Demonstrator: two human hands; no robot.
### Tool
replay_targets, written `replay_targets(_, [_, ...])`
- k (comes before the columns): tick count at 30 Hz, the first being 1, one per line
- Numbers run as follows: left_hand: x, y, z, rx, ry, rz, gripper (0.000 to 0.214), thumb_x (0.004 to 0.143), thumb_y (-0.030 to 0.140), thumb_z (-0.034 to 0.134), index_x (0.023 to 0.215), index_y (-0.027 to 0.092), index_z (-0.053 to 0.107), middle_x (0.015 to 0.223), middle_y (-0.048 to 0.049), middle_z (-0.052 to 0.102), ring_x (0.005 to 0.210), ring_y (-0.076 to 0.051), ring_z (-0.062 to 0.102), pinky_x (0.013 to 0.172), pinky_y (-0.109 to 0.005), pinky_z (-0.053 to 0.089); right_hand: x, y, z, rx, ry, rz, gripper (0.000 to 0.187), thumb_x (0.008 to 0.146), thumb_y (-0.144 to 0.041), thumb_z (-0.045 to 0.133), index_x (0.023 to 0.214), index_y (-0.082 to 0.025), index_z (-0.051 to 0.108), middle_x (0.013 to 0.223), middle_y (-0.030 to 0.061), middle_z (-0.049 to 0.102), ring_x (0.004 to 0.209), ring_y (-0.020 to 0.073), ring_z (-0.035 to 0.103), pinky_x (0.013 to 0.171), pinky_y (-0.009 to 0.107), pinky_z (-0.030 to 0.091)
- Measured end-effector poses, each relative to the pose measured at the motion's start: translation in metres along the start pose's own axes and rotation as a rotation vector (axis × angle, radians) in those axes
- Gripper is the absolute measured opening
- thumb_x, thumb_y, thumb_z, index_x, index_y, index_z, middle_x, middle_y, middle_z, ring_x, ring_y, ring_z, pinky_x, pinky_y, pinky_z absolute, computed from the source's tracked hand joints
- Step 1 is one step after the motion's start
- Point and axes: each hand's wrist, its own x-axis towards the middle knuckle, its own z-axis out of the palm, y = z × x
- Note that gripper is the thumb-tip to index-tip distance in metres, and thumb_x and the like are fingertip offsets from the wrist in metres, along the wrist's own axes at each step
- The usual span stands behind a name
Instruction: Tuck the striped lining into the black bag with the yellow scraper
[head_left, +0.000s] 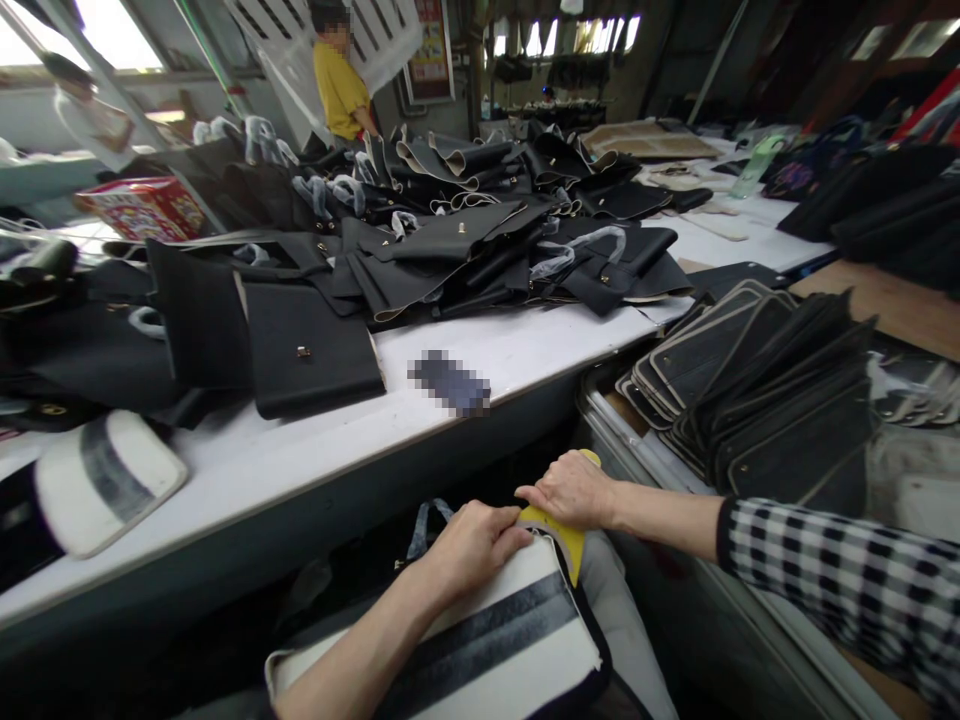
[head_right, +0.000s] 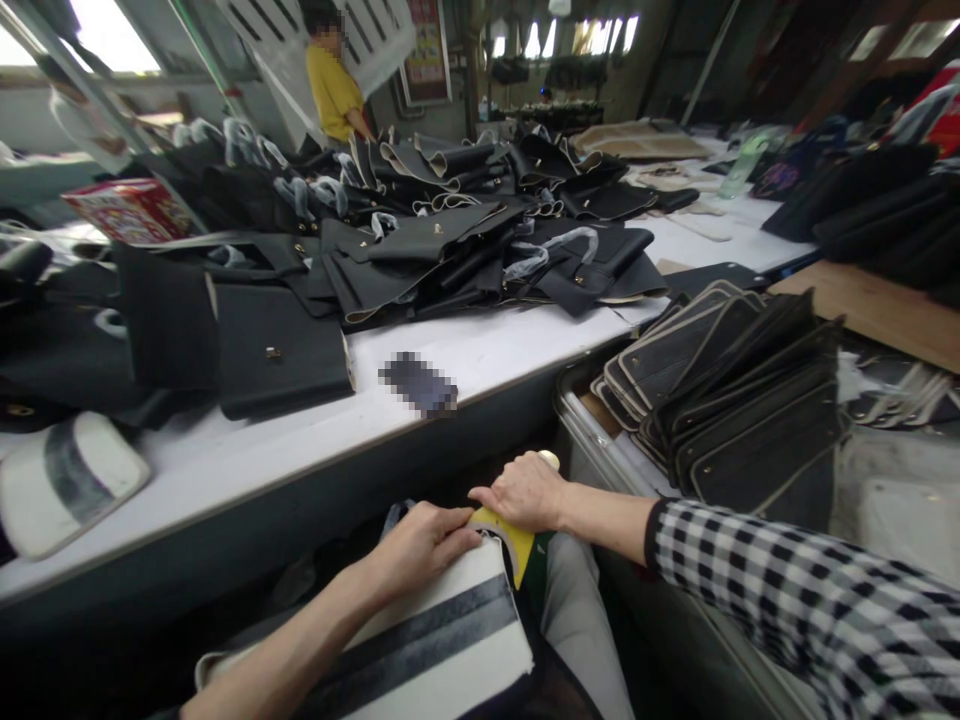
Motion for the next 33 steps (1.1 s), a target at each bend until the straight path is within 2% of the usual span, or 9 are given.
replay_targets(10, [-0.003,-0.004,0.008,0.147,0.029,0.032,0.035,0.096,0.039,0.043,0.075,0.019,0.063,0.069,-0.0023,0.066,0.062,-0.015,0.059,0.058,-0.025,0.031,-0.012,-0.013,0.007,-0.012,-0.008,0.087,0.066,0.103,-0.046,0.023,0.072,-0.023,0.076,0.071,0.0078,0.073,0.069,0.0245,0.071,0.058,0.03,0.038])
replay_targets(17, [-0.003,-0.003,0.005,0.184,0.012,0.025,0.039,0.095,0.044,0.044,0.084,0.018,0.07,0.08,-0.0117,0.072,0.078,-0.028,0.067,0.067,-0.033,0.04,-0.023,-0.033,0.011,-0.099,-0.005,0.22,0.071,0.103,-0.044,0.016,0.072,-0.022,0.075,0.07,0.0091,0.072,0.066,0.0242,0.07,0.055,0.029,0.04])
replay_targets(19, [-0.005,0.001,0.0,0.153,-0.007,0.0,0.039,0.092,0.047,0.048,0.084,0.018,0.073,0.082,-0.0131,0.072,0.082,-0.032,0.067,0.07,-0.036,0.042,-0.024,-0.037,0.01,-0.135,-0.008,0.188,0.066,0.103,-0.042,0.019,0.077,-0.021,0.076,0.071,0.01,0.072,0.066,0.0247,0.07,0.054,0.029,0.04])
replay_targets(22, [-0.015,0.0,-0.018,0.042,-0.026,-0.073,0.037,0.085,0.053,0.055,0.08,0.022,0.075,0.083,-0.0117,0.073,0.085,-0.034,0.067,0.071,-0.038,0.044,-0.021,-0.035,0.006,-0.178,-0.028,0.005,0.045,0.101,-0.035,0.03,0.1,-0.025,0.075,0.071,0.0072,0.072,0.063,0.0247,0.069,0.052,0.028,0.039])
replay_targets(25, [-0.045,-0.031,-0.048,-0.148,0.075,-0.19,0.034,0.081,0.056,0.058,0.081,0.027,0.074,0.086,-0.0047,0.074,0.088,-0.029,0.066,0.078,-0.035,0.045,-0.007,-0.024,0.006,-0.189,-0.001,-0.179,0.044,0.1,-0.03,0.03,0.108,-0.027,0.073,0.073,0.0056,0.073,0.064,0.0255,0.069,0.054,0.031,0.043])
replay_targets(26, [-0.062,-0.049,-0.058,-0.221,0.15,-0.243,0.034,0.083,0.056,0.055,0.084,0.027,0.074,0.09,-0.0025,0.074,0.091,-0.026,0.066,0.082,-0.033,0.045,0.001,-0.021,0.007,-0.151,0.039,-0.194,0.047,0.1,-0.032,0.027,0.109,-0.028,0.073,0.078,0.0057,0.074,0.068,0.0253,0.07,0.056,0.031,0.045])
replay_targets(28, [-0.103,-0.088,-0.067,-0.376,0.34,-0.381,0.042,0.088,0.059,0.046,0.091,0.025,0.071,0.1,-0.0016,0.072,0.098,-0.022,0.063,0.089,-0.03,0.043,0.019,-0.024,0.011,-0.02,0.108,-0.096,0.053,0.101,-0.04,0.021,0.112,-0.031,0.072,0.091,0.004,0.075,0.079,0.0242,0.071,0.06,0.031,0.049])
replay_targets(31, [-0.162,-0.131,-0.053,-0.646,0.563,-0.651,0.055,0.087,0.066,0.041,0.096,0.017,0.065,0.098,-0.0081,0.069,0.09,-0.021,0.064,0.082,-0.031,0.047,0.047,-0.056,0.009,0.152,0.082,0.081,0.06,0.101,-0.051,0.017,0.105,-0.033,0.074,0.098,0.0007,0.075,0.089,0.0237,0.071,0.066,0.031,0.051])
replay_targets(33, [-0.185,-0.139,-0.028,-0.881,0.582,-0.78,0.058,0.079,0.071,0.051,0.09,0.015,0.063,0.081,-0.0076,0.068,0.073,-0.02,0.064,0.07,-0.032,0.049,0.066,-0.092,0.002,0.168,0.026,0.024,0.064,0.101,-0.053,0.017,0.093,-0.031,0.076,0.094,0.0012,0.075,0.09,0.0241,0.071,0.07,0.031,0.05])
